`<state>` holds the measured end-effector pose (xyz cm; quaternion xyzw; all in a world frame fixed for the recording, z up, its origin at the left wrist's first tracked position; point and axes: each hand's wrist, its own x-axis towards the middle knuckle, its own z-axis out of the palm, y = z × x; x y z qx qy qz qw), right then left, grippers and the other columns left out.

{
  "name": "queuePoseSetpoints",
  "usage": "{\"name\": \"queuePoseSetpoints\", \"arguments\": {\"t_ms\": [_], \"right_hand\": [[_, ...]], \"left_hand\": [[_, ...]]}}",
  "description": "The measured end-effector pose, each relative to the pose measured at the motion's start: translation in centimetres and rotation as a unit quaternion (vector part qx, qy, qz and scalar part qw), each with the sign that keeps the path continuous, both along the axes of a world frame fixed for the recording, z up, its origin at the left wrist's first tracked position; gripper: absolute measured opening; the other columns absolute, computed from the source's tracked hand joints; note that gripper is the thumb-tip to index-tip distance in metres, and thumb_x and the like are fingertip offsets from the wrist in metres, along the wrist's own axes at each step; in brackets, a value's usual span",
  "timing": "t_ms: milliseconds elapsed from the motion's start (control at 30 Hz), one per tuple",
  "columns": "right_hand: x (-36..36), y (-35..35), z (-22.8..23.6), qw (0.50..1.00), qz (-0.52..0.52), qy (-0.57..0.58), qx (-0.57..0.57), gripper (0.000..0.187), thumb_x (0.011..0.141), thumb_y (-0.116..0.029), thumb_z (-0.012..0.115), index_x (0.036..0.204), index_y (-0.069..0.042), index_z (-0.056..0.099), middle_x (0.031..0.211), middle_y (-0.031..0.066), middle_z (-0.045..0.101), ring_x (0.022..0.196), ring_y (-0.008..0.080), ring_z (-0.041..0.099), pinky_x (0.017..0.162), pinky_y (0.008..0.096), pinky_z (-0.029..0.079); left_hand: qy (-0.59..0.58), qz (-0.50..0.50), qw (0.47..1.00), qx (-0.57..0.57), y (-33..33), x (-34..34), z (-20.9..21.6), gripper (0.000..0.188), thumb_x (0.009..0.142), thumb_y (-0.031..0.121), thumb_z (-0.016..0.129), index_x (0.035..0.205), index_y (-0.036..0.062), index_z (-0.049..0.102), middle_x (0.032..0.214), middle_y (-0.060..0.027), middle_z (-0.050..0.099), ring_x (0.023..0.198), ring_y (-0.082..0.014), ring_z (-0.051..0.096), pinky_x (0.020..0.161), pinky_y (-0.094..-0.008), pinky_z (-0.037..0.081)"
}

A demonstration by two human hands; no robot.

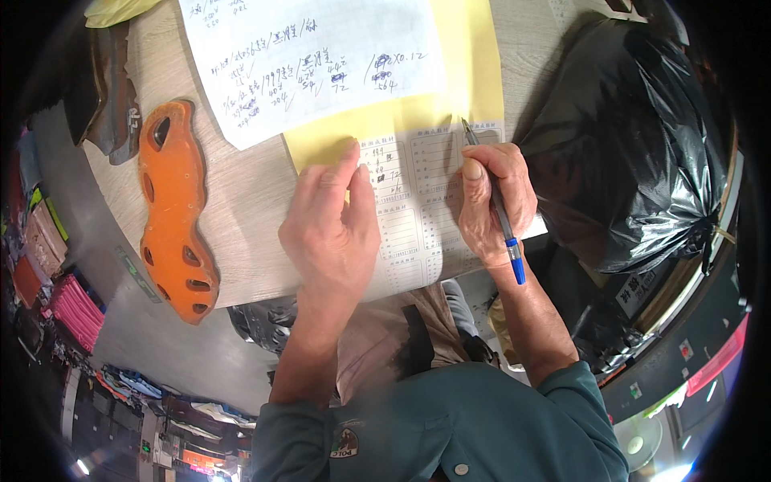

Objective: The person removes black rubber soles from a press, trims excess material from the edges using a heated tool, and stacks the finished soles. The person then places the soles into a black plastic bag, ties it shut, and writes on a notepad.

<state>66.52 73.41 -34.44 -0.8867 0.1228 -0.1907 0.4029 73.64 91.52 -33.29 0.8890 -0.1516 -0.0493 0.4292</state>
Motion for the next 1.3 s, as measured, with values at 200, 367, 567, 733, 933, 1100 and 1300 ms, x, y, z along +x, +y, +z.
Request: {"name": "queuePoseSetpoints", "arguments": {"t_ms": [200,367,567,733,933,1100,1300], "right_hand": [[0.0,0.0,0.0,1.000,-0.003,0.005,0.014,0.011,0.097,-0.006,0.072,0.105,-0.002,0.066,0.090,0.0109,0.066,0.075,0.0236,0.063,0.068,0.0327,0.053],[-0.1,0.0,0.0,1.000,-0.007,0.011,0.013,0.011,0.098,-0.007,0.071,0.105,-0.002,0.066,0.090,0.0111,0.066,0.076,0.0240,0.064,0.070,0.0331,0.053],[0.0,0.0,-0.1,1.000,-0.002,0.007,0.015,0.010,0.099,-0.009,0.071,0.105,-0.002,0.066,0.091,0.0110,0.066,0.077,0.0241,0.064,0.070,0.0332,0.053],[-0.1,0.1,0.0,1.000,-0.005,0.015,0.014,0.011,0.099,-0.009,0.071,0.106,-0.002,0.066,0.092,0.0111,0.066,0.077,0.0241,0.064,0.071,0.0333,0.053],[0.0,0.0,0.0,1.000,-0.003,0.013,0.006,0.011,0.099,-0.008,0.071,0.106,-0.002,0.066,0.092,0.0108,0.066,0.078,0.0240,0.064,0.071,0.0331,0.053],[-0.1,0.1,0.0,1.000,-0.010,0.021,0.012,0.011,0.098,-0.008,0.071,0.106,-0.002,0.066,0.091,0.0105,0.066,0.078,0.0233,0.064,0.071,0.0328,0.053],[-0.1,0.1,-0.1,1.000,-0.007,0.015,0.013,0.010,0.098,-0.006,0.071,0.106,-0.002,0.066,0.091,0.0104,0.066,0.077,0.0230,0.064,0.070,0.0325,0.053]], "left_hand": [[-0.011,-0.001,1.000,-0.014,0.3,0.2,-0.6,0.033,0.090,-0.005,0.073,0.122,0.0022,0.069,0.090,-0.0108,0.067,0.070,-0.0211,0.066,0.056,-0.0312,0.051],[-0.021,0.032,0.999,-0.007,0.0,-0.3,-0.6,0.037,0.090,-0.006,0.071,0.126,0.0017,0.068,0.087,-0.0103,0.066,0.069,-0.0220,0.066,0.057,-0.0335,0.051],[-0.021,-0.006,0.999,0.029,0.0,-0.5,0.1,0.034,0.090,-0.007,0.070,0.124,0.0007,0.070,0.086,-0.0098,0.066,0.068,-0.0219,0.065,0.057,-0.0342,0.051],[0.003,0.019,1.000,-0.017,-0.2,-0.6,0.0,0.032,0.093,-0.007,0.068,0.123,0.0011,0.070,0.087,-0.0102,0.066,0.070,-0.0212,0.066,0.058,-0.0331,0.051],[0.036,0.051,0.996,-0.056,-0.3,-0.5,-0.4,0.026,0.095,-0.006,0.066,0.119,0.0019,0.068,0.092,-0.0111,0.067,0.077,-0.0205,0.067,0.060,-0.0315,0.052],[0.068,0.075,0.994,-0.048,-0.4,-0.4,0.0,0.023,0.093,-0.004,0.069,0.115,0.0022,0.067,0.091,-0.0097,0.066,0.077,-0.0197,0.067,0.060,-0.0310,0.052],[0.043,0.060,0.997,-0.016,-0.9,0.4,0.1,0.020,0.090,0.000,0.074,0.108,0.0040,0.068,0.086,-0.0074,0.065,0.071,-0.0187,0.064,0.058,-0.0311,0.050]]}}
